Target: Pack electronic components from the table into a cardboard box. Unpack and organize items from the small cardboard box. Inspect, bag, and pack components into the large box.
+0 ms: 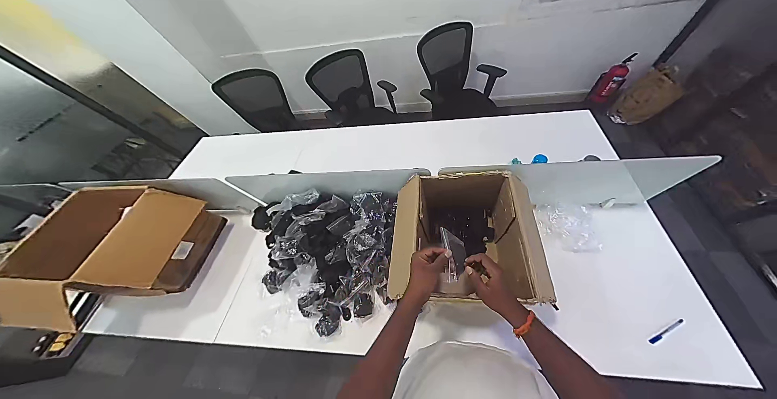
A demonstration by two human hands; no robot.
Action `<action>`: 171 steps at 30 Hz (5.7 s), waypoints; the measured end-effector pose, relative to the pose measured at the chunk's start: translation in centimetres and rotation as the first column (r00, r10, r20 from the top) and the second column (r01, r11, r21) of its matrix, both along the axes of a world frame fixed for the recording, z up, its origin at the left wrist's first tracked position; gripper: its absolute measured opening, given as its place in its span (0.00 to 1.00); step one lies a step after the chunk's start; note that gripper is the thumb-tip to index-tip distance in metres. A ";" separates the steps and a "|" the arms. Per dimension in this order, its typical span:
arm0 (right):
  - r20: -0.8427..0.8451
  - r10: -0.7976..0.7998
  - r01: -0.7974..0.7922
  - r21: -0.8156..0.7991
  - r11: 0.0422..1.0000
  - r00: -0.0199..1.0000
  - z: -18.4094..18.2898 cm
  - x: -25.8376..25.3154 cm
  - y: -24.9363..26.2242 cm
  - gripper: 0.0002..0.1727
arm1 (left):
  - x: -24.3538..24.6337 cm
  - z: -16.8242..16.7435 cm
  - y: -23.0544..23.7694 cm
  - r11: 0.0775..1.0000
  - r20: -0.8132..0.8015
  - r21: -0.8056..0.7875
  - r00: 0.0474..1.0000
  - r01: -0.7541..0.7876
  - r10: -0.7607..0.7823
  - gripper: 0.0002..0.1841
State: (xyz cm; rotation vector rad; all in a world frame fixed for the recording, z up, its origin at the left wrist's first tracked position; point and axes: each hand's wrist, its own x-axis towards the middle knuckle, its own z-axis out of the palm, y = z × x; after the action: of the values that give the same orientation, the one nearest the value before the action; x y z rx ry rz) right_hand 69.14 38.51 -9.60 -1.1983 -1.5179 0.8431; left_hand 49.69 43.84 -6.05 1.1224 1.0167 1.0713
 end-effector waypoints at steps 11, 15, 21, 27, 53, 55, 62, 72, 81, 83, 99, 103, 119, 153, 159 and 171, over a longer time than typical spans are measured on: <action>0.100 0.029 0.005 -0.329 0.944 0.995 0.2 -1.1 0.6 0.18 | 0.7 -4.6 -1.1 0.971 -0.426 0.181 0.902 0.159 -0.068 0.06; 0.045 -0.053 0.063 -0.248 0.967 0.998 -0.4 -1.2 1.4 0.09 | 1.0 -5.2 -0.7 0.935 -0.477 0.259 0.874 0.243 -0.096 0.06; -0.003 -0.038 0.036 -0.251 0.967 0.999 -0.8 -0.3 1.4 0.07 | 0.7 -4.6 -0.1 0.928 -0.375 0.085 0.875 0.363 -0.308 0.08; 0.005 -0.020 0.021 -0.262 0.965 1.000 -0.3 -0.4 1.2 0.08 | 0.5 -4.6 0.0 0.910 -0.282 0.067 0.883 0.409 -0.375 0.10; 0.388 -0.142 0.110 0.105 0.988 0.911 -1.0 -1.3 0.3 0.13 | 0.3 -4.8 -0.8 0.959 -0.190 0.230 0.974 0.169 -0.126 0.08; 0.412 -0.089 0.098 -0.001 0.995 0.907 -1.2 -1.3 0.6 0.13 | 0.2 -4.9 -0.8 0.945 -0.209 0.251 0.965 0.208 -0.157 0.08; 0.459 0.114 0.058 -0.344 0.937 0.881 -0.2 -1.6 1.1 0.42 | 0.2 -5.3 -0.8 0.912 -0.227 0.333 0.959 0.239 -0.168 0.09; 0.507 0.290 0.006 -0.504 0.864 0.812 -0.4 -1.9 1.3 0.25 | -0.1 -5.5 -1.0 0.858 -0.194 0.417 0.951 0.301 -0.240 0.08; -0.035 -0.016 0.003 -0.327 0.945 0.999 0.1 -0.6 1.2 0.33 | 0.0 -4.8 -1.1 0.885 -0.123 0.466 0.991 0.004 0.060 0.09; -0.250 0.015 -0.082 -0.262 0.962 0.968 0.0 0.2 1.2 0.35 | -0.3 -4.5 -0.7 0.911 -0.158 0.408 0.978 -0.062 0.137 0.17; -0.304 0.233 -0.329 -0.319 0.889 0.924 1.2 0.5 0.7 0.31 | -1.5 -3.7 -0.7 0.995 -0.036 0.100 0.999 0.014 -0.011 0.14; -0.272 0.160 -0.247 -0.325 0.913 0.949 0.4 0.2 1.1 0.20 | -1.5 -3.8 -0.7 0.994 -0.017 0.106 1.000 -0.024 0.026 0.12; -0.331 0.112 -0.186 -0.201 0.962 0.937 -0.2 1.0 1.2 0.16 | -1.4 -4.2 -0.3 0.993 0.081 0.082 0.994 -0.082 0.076 0.10; -0.900 -0.436 -0.357 -0.415 0.837 0.026 1.8 -4.9 -1.4 0.25 | -1.4 10.4 0.2 0.954 -0.269 0.299 0.957 -0.022 0.107 0.07; -0.932 -0.359 -0.502 -0.334 0.798 0.048 1.0 -4.2 -1.2 0.31 | -2.9 9.9 1.5 0.871 -0.202 0.391 0.895 -0.299 0.397 0.08; -0.951 -0.031 -0.633 -0.228 0.740 0.307 1.5 -0.6 -2.6 0.39 | -3.3 3.5 -1.4 0.857 0.150 0.066 0.854 -0.511 0.498 0.22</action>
State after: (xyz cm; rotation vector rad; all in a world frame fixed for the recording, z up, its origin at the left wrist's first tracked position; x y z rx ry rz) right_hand 68.56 35.96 -8.10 -0.4863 -0.4637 1.9867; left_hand 46.40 42.43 -2.58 0.8672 1.1981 1.6144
